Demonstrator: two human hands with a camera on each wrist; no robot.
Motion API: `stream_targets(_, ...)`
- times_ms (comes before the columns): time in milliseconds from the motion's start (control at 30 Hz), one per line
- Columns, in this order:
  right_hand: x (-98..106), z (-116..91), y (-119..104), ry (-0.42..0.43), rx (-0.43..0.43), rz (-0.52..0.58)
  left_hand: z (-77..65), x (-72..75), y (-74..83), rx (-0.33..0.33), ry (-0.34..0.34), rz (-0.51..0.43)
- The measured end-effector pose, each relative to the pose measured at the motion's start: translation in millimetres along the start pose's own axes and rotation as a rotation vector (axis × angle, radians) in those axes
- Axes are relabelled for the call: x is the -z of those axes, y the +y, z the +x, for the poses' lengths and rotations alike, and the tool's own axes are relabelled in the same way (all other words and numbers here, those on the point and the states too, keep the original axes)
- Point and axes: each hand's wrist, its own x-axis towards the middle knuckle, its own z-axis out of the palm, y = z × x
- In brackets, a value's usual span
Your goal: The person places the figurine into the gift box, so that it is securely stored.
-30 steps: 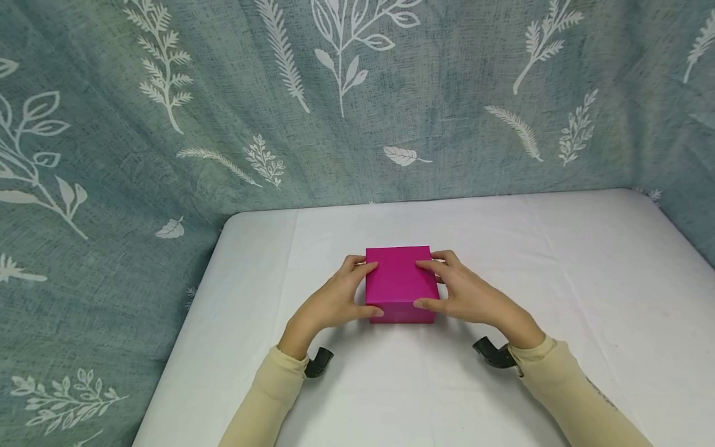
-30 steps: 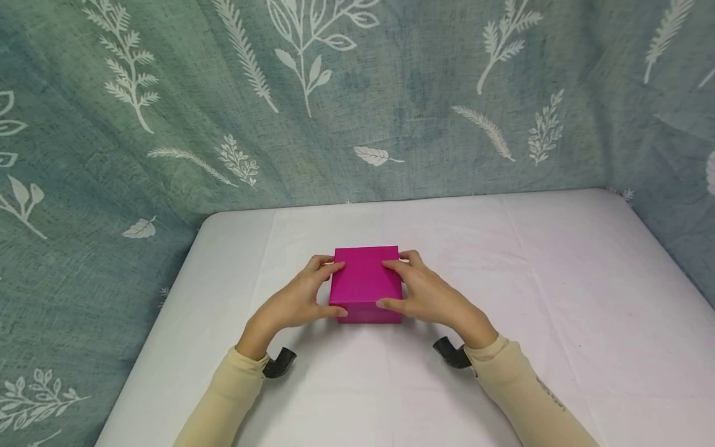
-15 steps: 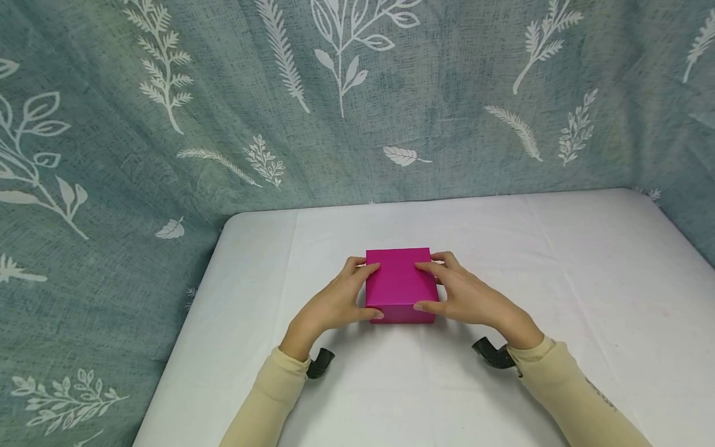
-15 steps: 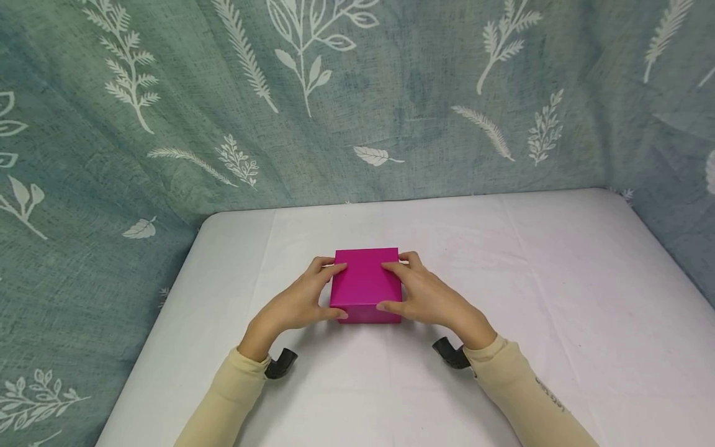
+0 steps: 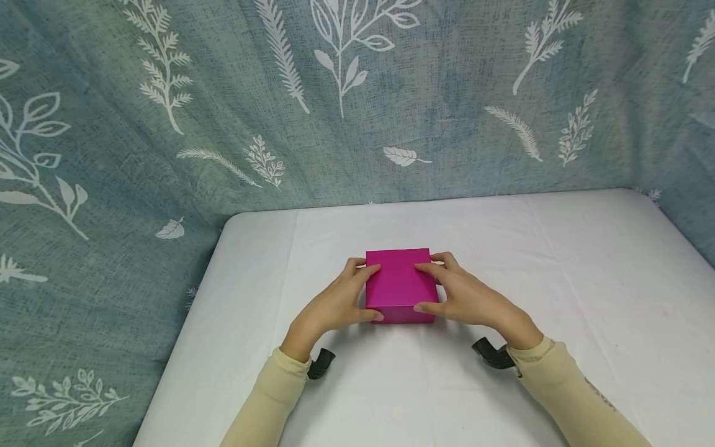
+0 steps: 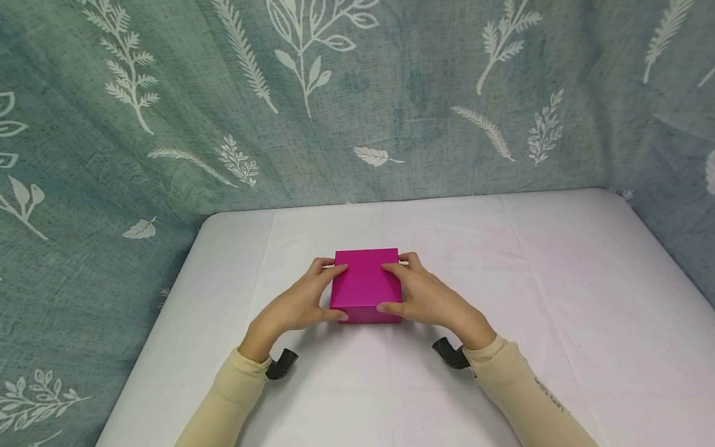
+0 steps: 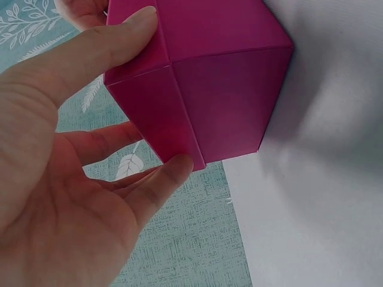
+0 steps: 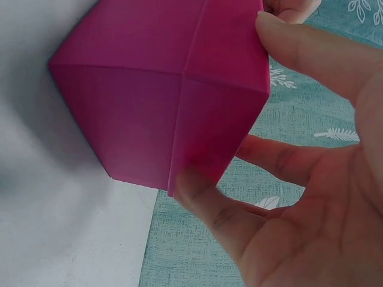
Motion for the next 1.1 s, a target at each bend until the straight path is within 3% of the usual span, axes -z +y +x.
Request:
stream_targets(333,2,0,2,0.031,0.014,-0.006,-1.1,4.0,-1.4,0.01,0.007,-0.009)
stream_targets(667,-2,3,8,0.033,0.089,-0.002,2.5,-2.2,-3.6,-0.072,0.045,0.045)
stream_targets(933,-6,5,13,0.002,0.095,0.023,4.4,-4.2,-6.8,-0.043,0.01,0.055)
stream_targets(1100,-6,6,17,0.003,0.087,0.012,4.4,-4.6,-6.9,-0.059,0.015,0.063)
